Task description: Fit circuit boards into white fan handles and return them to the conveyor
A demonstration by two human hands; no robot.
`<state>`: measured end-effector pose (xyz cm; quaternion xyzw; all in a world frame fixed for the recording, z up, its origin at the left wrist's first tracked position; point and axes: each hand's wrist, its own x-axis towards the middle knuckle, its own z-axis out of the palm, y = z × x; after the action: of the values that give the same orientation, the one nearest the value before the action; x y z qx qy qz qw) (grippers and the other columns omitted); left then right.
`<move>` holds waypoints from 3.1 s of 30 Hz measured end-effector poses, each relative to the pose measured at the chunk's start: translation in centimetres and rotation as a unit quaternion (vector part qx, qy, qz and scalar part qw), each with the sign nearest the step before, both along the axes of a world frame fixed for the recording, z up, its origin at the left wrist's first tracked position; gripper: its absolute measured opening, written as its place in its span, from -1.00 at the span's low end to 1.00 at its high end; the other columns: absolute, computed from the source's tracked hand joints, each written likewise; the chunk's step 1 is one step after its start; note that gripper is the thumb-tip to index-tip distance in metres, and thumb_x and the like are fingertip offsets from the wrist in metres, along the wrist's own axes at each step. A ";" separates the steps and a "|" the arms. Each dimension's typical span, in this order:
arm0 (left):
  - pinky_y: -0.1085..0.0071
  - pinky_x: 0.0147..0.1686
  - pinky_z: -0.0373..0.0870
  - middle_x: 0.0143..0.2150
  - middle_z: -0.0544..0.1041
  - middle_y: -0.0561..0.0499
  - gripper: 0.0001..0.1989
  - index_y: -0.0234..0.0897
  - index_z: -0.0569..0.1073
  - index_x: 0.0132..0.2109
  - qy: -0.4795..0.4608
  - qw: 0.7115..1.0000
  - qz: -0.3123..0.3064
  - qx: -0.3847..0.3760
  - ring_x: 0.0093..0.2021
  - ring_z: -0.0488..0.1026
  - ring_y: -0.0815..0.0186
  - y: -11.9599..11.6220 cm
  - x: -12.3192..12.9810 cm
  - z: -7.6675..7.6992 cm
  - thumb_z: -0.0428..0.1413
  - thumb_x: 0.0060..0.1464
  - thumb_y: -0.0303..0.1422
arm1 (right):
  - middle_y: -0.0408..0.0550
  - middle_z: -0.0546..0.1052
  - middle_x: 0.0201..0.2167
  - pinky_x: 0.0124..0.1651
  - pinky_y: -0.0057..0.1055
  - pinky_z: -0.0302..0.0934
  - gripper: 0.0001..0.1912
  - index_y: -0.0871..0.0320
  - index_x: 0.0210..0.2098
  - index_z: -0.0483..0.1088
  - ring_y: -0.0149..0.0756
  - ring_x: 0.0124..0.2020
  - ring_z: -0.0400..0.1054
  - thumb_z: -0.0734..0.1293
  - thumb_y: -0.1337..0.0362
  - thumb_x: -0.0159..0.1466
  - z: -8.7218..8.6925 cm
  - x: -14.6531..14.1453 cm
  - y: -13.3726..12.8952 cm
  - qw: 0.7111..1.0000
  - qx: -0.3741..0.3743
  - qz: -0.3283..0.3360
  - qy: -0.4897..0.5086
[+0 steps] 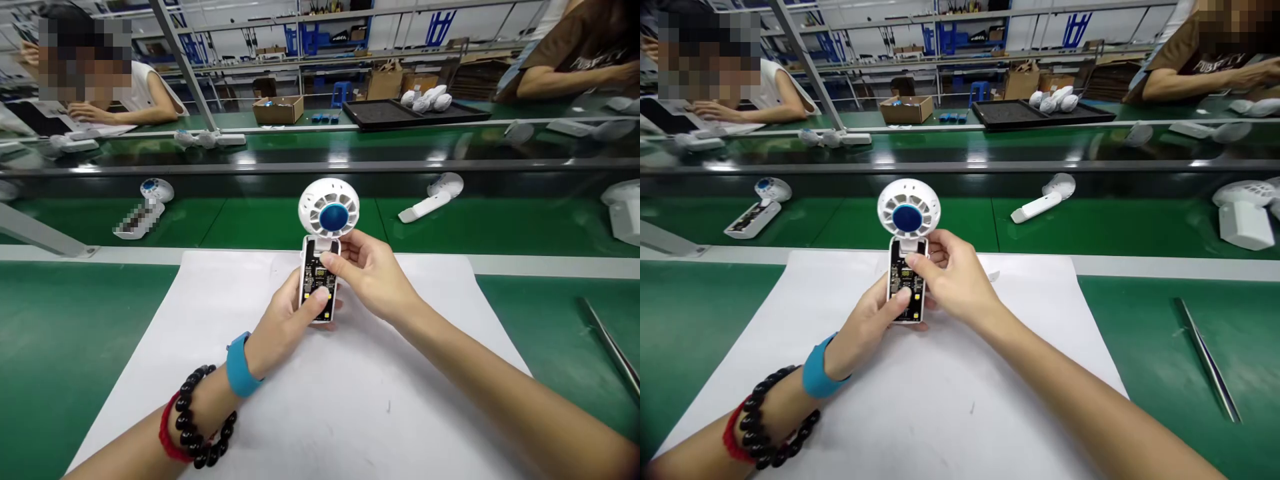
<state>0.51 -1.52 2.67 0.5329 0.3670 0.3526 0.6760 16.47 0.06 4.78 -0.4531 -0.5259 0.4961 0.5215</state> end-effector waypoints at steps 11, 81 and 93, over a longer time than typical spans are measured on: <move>0.32 -0.26 0.58 -0.02 0.47 -0.14 -0.43 -0.25 0.31 0.08 -0.008 0.995 -0.044 -0.092 -0.04 0.51 0.11 0.7 0.1 0.0 0.33 -0.02 -0.22 | 0.03 0.55 -0.16 -0.12 -0.31 0.38 -0.69 0.23 -0.07 0.38 -0.20 -0.14 0.46 0.40 0.24 0.23 -0.6 0.4 0.5 0.998 -0.054 0.012 0.017; 0.31 -0.16 0.53 0.13 0.47 -0.16 -0.36 -0.24 0.35 0.15 0.063 0.988 0.138 0.009 0.03 0.48 0.11 3.6 -1.4 -0.5 0.11 0.09 0.11 | -0.07 0.54 -0.30 -0.35 -0.48 0.48 -0.10 0.17 0.44 -0.30 -0.32 -0.36 0.53 0.34 0.48 0.32 -0.5 0.9 0.4 0.939 -0.259 0.206 0.089; -0.06 0.30 0.22 0.39 0.14 -0.29 -0.30 -0.35 0.20 0.30 0.402 0.837 0.141 0.345 0.38 0.12 -0.06 12.9 -5.4 -1.7 0.02 0.12 -0.04 | -0.03 0.55 -0.28 -0.40 -0.56 0.46 -0.52 0.20 0.30 0.11 -0.42 -0.44 0.47 0.23 0.44 0.41 -2.0 6.4 4.9 0.976 -0.168 -0.135 0.043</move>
<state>-4.89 11.37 0.97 0.7692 0.5316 0.3027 0.1846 22.89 4.94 2.82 -0.5795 -0.3461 0.5211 0.5223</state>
